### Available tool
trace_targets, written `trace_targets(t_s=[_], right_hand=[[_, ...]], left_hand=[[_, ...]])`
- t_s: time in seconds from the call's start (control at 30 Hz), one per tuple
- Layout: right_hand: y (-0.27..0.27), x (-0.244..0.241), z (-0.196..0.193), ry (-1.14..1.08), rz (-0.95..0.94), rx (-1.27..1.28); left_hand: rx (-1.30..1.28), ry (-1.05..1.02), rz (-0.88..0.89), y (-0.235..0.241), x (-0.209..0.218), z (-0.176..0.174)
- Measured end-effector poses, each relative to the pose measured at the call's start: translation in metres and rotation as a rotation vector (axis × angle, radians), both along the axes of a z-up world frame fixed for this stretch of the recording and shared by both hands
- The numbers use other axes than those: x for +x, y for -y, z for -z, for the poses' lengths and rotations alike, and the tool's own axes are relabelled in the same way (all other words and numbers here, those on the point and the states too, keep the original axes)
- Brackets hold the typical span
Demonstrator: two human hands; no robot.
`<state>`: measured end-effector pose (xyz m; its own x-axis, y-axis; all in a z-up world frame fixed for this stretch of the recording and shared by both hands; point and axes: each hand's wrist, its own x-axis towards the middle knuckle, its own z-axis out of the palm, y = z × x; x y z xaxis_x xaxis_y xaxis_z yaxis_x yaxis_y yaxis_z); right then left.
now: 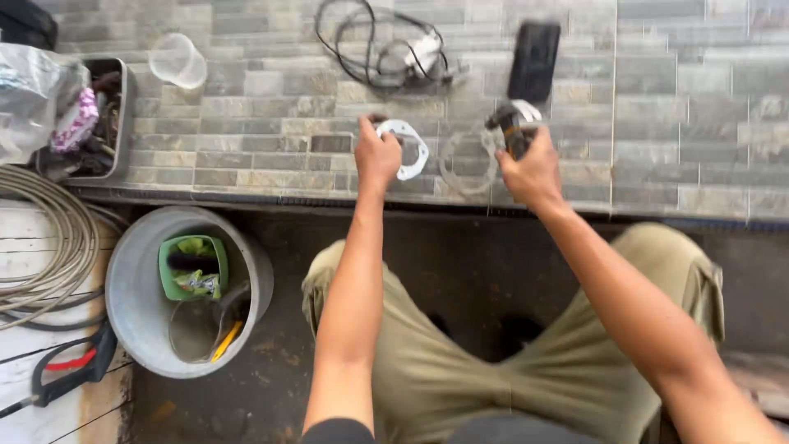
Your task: The person picks up a metal engine gasket from a cluttered workbench, carries it across the workshop to a tiled table, and sits on the floor. They hammer around the gasket's edge to flatten it, then hold and turn the gasket in their hands.
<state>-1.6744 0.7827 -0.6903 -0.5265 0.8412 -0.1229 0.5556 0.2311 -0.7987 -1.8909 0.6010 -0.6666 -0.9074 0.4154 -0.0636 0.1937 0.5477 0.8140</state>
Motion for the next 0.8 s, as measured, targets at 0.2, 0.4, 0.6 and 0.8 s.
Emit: trace_targets(t_s=[0.2,0.4,0.6,0.8], right_hand=[[0.027,0.004,-0.029,0.076,0.016,-0.002],[0.034,-0.004,-0.032,0.044,0.047,0.028],[0.02,0.006,-0.025,-0.077,-0.007,0.248],[0.015,0.028,-0.079,-0.083,0.042,0.228]], left_hand=[[-0.112,-0.201,0.1,0.013,-0.009,0.014],[-0.252,-0.495,0.071,0.001,-0.014,0.025],[-0.417,-0.602,0.514,-0.006,0.061,-0.045],[-0.415,-0.579,0.77,-0.029,0.087,-0.007]])
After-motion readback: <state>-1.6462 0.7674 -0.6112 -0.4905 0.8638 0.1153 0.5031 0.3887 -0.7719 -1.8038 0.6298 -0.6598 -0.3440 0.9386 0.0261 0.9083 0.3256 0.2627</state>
